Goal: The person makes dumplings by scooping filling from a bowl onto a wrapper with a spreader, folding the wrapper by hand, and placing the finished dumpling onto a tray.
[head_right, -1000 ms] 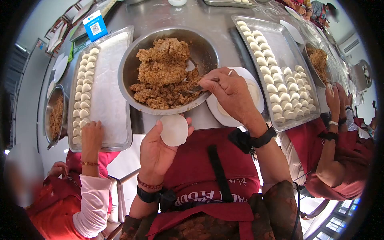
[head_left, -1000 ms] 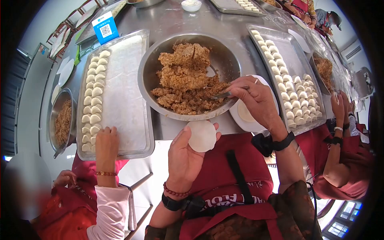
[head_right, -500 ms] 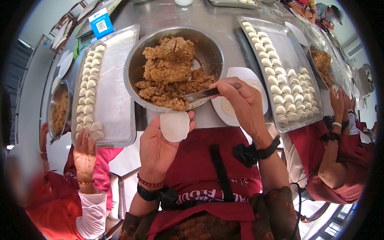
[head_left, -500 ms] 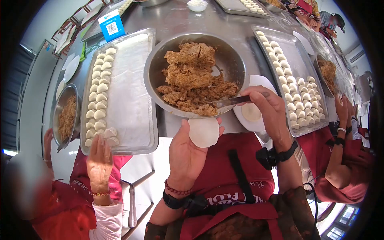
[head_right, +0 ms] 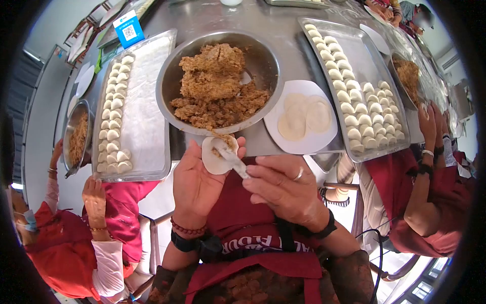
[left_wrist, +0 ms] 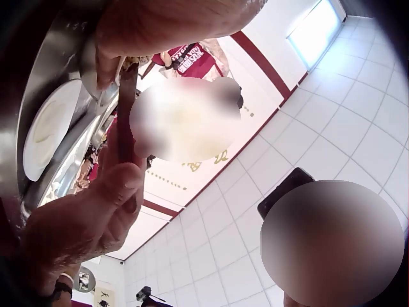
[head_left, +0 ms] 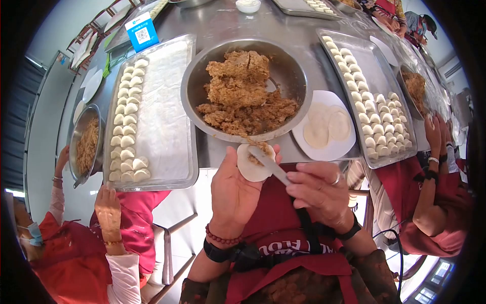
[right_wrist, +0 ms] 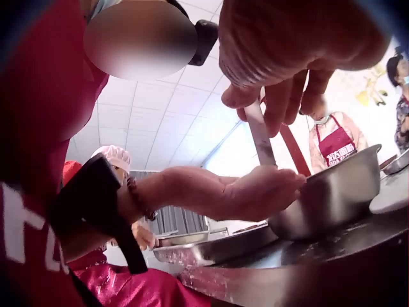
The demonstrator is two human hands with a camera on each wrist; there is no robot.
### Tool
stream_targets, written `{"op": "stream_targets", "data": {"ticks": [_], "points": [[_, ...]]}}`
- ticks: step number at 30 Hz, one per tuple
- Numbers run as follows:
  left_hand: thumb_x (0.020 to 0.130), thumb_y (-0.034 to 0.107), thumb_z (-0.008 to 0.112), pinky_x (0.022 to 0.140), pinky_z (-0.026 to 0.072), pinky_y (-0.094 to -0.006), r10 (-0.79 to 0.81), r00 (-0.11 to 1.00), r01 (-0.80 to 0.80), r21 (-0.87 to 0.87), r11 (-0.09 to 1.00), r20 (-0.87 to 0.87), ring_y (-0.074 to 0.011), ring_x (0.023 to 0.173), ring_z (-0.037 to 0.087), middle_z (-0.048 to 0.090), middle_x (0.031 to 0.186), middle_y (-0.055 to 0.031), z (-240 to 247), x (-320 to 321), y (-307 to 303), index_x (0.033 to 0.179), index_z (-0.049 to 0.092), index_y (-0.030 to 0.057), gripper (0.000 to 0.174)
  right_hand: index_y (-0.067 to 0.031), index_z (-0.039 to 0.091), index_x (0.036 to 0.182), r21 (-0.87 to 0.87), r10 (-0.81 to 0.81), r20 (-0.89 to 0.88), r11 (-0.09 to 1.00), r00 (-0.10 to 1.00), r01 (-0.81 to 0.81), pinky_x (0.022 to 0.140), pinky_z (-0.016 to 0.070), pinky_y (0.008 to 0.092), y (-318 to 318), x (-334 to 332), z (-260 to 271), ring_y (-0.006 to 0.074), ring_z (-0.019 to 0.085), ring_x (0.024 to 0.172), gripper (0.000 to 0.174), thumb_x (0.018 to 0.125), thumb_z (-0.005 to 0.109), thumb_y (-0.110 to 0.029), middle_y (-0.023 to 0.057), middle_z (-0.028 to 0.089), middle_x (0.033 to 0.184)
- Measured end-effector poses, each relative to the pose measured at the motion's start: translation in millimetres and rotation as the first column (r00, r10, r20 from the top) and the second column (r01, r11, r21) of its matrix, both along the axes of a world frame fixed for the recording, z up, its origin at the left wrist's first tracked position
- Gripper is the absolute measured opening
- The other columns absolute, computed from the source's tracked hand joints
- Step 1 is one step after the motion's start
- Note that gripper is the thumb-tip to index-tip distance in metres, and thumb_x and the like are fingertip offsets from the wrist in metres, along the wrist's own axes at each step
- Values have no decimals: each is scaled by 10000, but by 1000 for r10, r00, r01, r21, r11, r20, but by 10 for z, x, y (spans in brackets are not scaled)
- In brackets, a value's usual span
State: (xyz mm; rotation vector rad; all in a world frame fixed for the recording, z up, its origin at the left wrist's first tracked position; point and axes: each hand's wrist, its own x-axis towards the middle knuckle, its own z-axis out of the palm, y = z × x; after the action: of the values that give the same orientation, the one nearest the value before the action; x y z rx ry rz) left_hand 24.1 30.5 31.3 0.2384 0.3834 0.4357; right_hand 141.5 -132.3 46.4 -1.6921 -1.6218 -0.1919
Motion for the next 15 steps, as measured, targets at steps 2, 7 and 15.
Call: {"op": "stream_targets", "data": {"ticks": [2,7,15], "points": [[1086,327,274,1095,429,-500,-5,1000,5,3,1000,7,-383,1255,529,542,1322,-232,3,-2,-11,1374,380,-75,505,-112,721,1026,8,2,6,1000,1000,-2,858,520,372,-5,-56,-50,256,636,1087,291,791,751,-281,62,730,1054],[1086,329,275,1095,431,-499,3,1000,-3,26,1000,-1,-386,1260,524,529,1337,-227,-22,-11,-9,1389,363,-76,514,-97,716,1044,25,-28,-189,999,981,34,870,523,377,-106,-19,-62,268,638,1103,295,806,742,-269,89,728,1067],[1089,318,244,1099,410,-557,28,999,-28,-23,999,-23,-469,1316,445,444,1439,-256,-76,-33,-5,1452,312,-11,494,-113,709,1081,-3,-45,-269,999,962,46,919,512,393,-149,-75,-143,300,627,1128,255,856,718,-233,106,726,1080]]}}
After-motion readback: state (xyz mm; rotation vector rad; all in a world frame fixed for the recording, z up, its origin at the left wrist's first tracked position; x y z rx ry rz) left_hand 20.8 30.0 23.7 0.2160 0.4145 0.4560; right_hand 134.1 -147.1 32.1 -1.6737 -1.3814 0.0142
